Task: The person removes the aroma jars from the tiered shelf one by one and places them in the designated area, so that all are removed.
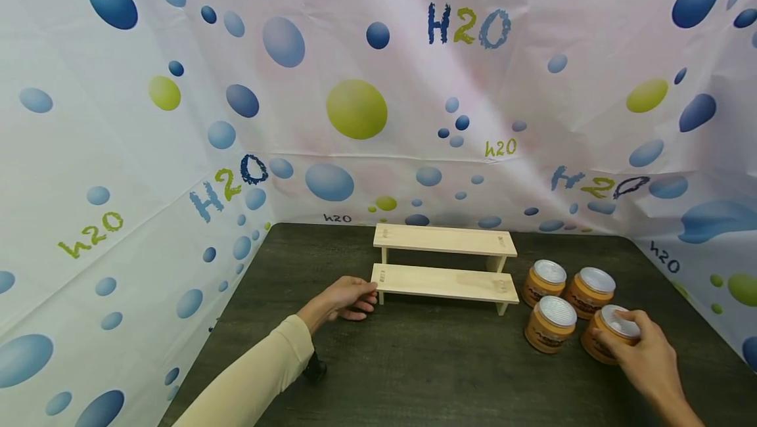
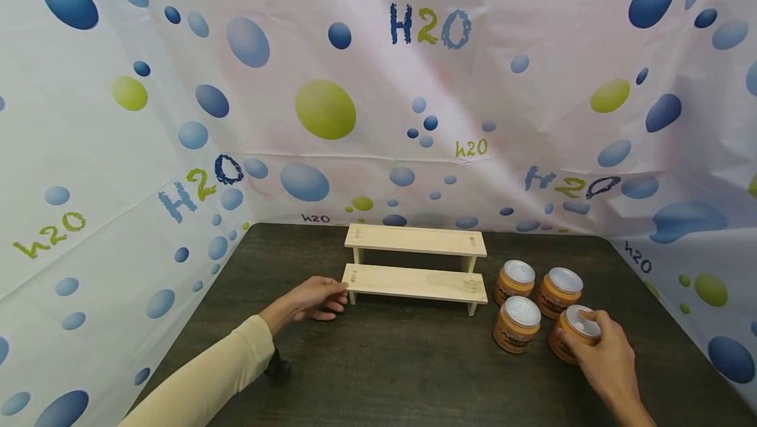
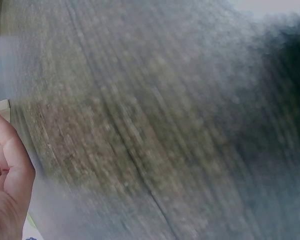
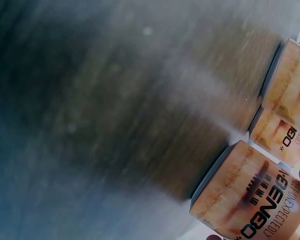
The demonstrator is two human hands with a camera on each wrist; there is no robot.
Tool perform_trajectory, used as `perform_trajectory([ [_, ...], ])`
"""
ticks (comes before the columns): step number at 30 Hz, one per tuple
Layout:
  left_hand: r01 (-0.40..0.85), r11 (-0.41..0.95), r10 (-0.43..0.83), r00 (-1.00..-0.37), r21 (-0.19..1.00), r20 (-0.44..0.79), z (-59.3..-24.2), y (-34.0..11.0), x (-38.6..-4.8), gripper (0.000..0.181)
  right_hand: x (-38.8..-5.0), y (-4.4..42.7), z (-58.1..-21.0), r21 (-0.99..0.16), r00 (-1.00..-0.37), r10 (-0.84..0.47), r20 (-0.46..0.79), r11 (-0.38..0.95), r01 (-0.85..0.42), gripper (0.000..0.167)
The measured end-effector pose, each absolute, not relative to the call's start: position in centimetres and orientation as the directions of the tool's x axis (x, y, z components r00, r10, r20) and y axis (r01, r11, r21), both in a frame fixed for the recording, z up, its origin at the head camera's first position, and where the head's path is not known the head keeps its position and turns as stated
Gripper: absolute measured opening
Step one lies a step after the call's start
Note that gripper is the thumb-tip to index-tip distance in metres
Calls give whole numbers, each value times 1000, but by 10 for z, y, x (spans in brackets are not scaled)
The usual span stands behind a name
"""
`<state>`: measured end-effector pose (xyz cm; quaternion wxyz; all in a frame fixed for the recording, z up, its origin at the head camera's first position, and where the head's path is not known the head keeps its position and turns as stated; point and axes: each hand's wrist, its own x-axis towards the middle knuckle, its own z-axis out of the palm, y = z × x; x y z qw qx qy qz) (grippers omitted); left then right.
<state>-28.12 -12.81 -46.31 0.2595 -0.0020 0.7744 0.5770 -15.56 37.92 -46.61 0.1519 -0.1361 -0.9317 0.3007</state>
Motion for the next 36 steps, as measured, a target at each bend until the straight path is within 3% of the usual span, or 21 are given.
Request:
perform_trajectory([
  [36,-305,322,298,-866,896,-402,-463,-127,-280,37,-155,377,-466,-608,-920,378,106,757,241,69],
])
